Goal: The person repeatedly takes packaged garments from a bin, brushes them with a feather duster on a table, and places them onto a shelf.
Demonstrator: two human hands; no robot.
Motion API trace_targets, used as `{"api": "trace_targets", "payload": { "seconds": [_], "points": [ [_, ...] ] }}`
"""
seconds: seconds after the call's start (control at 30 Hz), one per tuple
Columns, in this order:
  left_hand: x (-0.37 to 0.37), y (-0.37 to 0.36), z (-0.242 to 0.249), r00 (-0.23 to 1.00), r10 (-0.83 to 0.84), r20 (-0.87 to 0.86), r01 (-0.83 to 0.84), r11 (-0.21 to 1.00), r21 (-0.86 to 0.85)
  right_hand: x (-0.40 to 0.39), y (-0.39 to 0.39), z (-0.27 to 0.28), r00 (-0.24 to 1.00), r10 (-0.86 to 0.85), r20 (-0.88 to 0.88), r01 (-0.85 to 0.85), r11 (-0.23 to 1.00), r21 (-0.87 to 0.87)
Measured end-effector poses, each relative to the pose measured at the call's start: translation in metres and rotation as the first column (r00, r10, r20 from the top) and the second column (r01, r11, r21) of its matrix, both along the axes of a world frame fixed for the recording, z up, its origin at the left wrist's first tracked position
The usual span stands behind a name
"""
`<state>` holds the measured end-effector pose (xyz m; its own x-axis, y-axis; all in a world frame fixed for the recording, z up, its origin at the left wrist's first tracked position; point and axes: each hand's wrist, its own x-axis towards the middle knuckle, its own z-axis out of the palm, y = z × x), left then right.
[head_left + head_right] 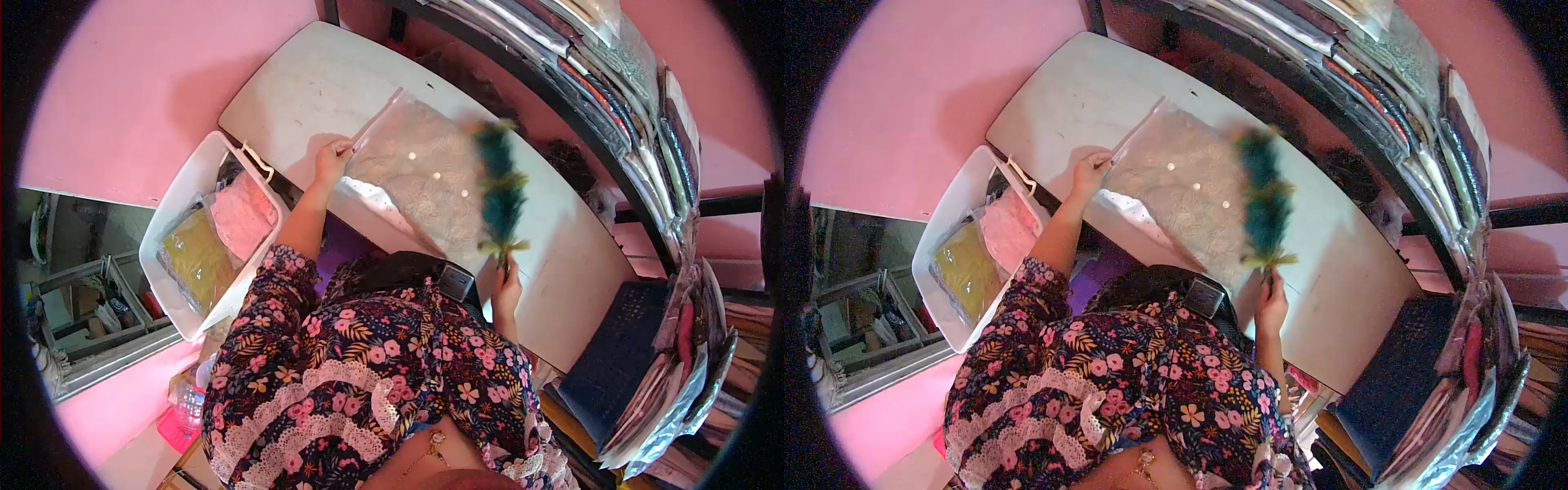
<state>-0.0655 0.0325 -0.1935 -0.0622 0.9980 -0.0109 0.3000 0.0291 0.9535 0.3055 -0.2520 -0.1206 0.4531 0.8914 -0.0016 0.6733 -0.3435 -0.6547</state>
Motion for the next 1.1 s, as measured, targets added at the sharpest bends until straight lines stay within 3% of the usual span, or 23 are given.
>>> {"api": "trace_targets", "payload": {
  "seconds": [0.03,0.1,0.17,0.2,0.23,0.3,0.33,0.37,0.4,0.43,0.47,0.53,0.57,0.63,0.73,0.83,0.87,0.9,0.97,1.0,1.07,1.1],
  "points": [
    [-0.002,-0.002,0.007,1.000,0.012,-0.006,-0.012,1.000,0.000,-0.009,0.016,0.012,0.988,-0.102,-0.118,0.098,0.994,-0.042],
    [-0.008,-0.006,0.016,0.991,-0.027,-0.132,0.026,1.000,-0.008,-0.014,0.025,0.004,0.995,-0.048,-0.082,0.052,0.998,0.041],
    [-0.019,-0.014,0.015,0.989,-0.024,-0.149,0.020,0.999,-0.028,-0.018,0.026,0.002,0.896,0.440,0.064,-0.442,0.897,0.022],
    [-0.024,-0.019,0.018,0.987,-0.032,-0.160,0.025,0.999,-0.047,-0.025,0.028,0.012,0.843,0.535,0.060,-0.534,0.845,-0.024],
    [-0.027,-0.023,0.020,0.987,-0.032,-0.155,0.024,0.998,-0.051,-0.023,0.029,0.016,0.842,0.536,0.061,-0.535,0.844,-0.030],
    [-0.033,-0.032,0.025,0.751,0.097,-0.654,0.103,0.960,0.260,-0.017,0.036,0.022,0.905,0.401,0.145,-0.395,0.916,-0.066],
    [-0.034,-0.034,0.023,0.753,0.095,-0.651,0.100,0.961,0.257,-0.016,0.048,0.027,0.940,0.309,0.145,-0.298,0.950,-0.093],
    [-0.034,-0.036,0.022,0.648,0.153,-0.746,0.000,0.979,0.201,-0.014,0.059,0.024,0.958,0.252,0.135,-0.259,0.965,0.039],
    [-0.036,-0.035,0.020,0.520,0.194,-0.831,-0.105,0.981,0.163,-0.022,0.074,0.032,0.978,0.190,0.084,-0.185,0.981,-0.067],
    [-0.040,-0.035,0.014,0.520,0.195,-0.832,-0.106,0.981,0.164,-0.029,0.083,0.040,0.992,0.122,0.041,-0.113,0.978,-0.175],
    [-0.043,-0.036,0.007,0.554,0.191,-0.810,-0.098,0.981,0.165,-0.030,0.081,0.035,0.992,0.122,0.040,-0.114,0.978,-0.174],
    [-0.044,-0.041,0.005,0.586,0.188,-0.788,-0.090,0.982,0.167,-0.035,0.071,0.029,0.859,0.506,0.083,-0.509,0.860,0.029],
    [-0.041,-0.046,0.003,0.575,0.206,-0.792,-0.089,0.978,0.189,-0.035,0.063,0.031,0.787,0.612,0.070,-0.614,0.790,-0.005],
    [-0.037,-0.053,0.006,0.563,0.225,-0.796,-0.088,0.973,0.213,-0.034,0.052,0.044,0.735,0.665,0.131,-0.647,0.746,-0.157],
    [-0.034,-0.057,0.016,0.578,0.239,-0.780,-0.125,0.971,0.205,-0.025,0.055,0.049,0.924,0.369,0.100,-0.355,0.925,-0.131],
    [-0.029,-0.053,0.026,0.602,0.272,-0.751,-0.123,0.961,0.249,-0.029,0.060,0.046,0.952,0.293,0.087,-0.293,0.956,-0.003],
    [-0.025,-0.052,0.028,0.607,0.278,-0.745,-0.124,0.959,0.256,-0.030,0.057,0.051,0.936,0.352,0.003,-0.348,0.928,-0.134],
    [-0.024,-0.051,0.028,0.611,0.284,-0.739,-0.126,0.956,0.263,-0.034,0.054,0.054,0.850,0.521,0.075,-0.523,0.852,0.006],
    [-0.023,-0.053,0.024,0.618,0.290,-0.730,-0.127,0.954,0.272,-0.031,0.050,0.071,0.732,0.677,0.077,-0.631,0.716,-0.298],
    [-0.022,-0.055,0.025,0.626,0.293,-0.722,-0.129,0.953,0.275,-0.027,0.050,0.065,0.733,0.676,0.080,-0.631,0.719,-0.292],
    [-0.021,-0.060,0.027,0.625,0.294,-0.724,-0.125,0.952,0.278,-0.017,0.053,0.047,0.855,0.496,0.149,-0.497,0.867,-0.037],
    [-0.020,-0.061,0.028,0.625,0.289,-0.725,-0.122,0.954,0.275,-0.019,0.059,0.049,0.931,0.350,0.108,-0.337,0.934,-0.122]
  ]
}}
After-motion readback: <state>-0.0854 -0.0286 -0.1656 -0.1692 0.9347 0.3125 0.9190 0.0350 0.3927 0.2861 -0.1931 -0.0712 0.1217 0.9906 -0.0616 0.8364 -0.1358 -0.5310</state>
